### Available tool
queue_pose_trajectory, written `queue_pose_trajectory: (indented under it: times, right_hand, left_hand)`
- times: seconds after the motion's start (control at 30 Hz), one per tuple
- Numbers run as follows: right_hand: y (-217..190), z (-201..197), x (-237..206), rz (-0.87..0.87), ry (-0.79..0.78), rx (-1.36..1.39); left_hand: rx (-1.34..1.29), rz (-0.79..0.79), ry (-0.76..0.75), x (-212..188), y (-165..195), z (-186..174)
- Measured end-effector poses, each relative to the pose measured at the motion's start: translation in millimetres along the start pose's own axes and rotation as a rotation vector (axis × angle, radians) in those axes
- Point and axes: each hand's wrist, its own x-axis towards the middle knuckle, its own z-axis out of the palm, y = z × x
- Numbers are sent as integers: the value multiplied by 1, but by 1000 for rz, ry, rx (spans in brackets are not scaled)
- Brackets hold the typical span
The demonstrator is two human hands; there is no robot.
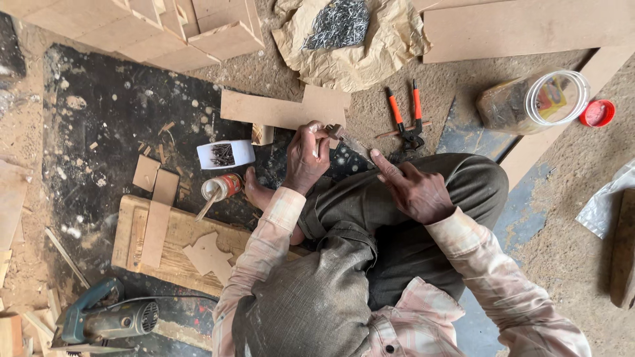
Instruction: The person assembles small wooden pieces into a larger structure. They use a hammer to drive nails and a brush to apply glue to the joints, then press the pieces together to form the assembly.
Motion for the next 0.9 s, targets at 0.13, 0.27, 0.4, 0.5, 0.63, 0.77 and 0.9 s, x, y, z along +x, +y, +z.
queue_pose_trajectory:
  times: [0.13, 0.27, 0.4, 0.5, 0.63, 0.77, 0.9]
  right_hand:
    - [-2, 0, -2, 27, 39, 20]
    - [0, -1, -1, 9, 21, 27]
    - [3, -1, 0, 6, 89, 58]
    - [5, 0, -1, -3, 7, 29]
    - [5, 2, -3, -10, 45, -1]
    - [7, 3, -1, -8, 22, 30]
    - [11, 2, -1, 11, -34, 7]
  left_hand:
    - [19, 64, 23, -2, 0, -1]
    - [41, 59, 16, 0, 3, -3]
    - [37, 81, 50, 4, 5, -3]
    - [42, 66, 8, 4, 6, -4]
    - [40, 81, 21, 3, 7, -5]
    - [35, 89, 22, 5, 8, -6]
    - [19, 75, 21, 4, 7, -6]
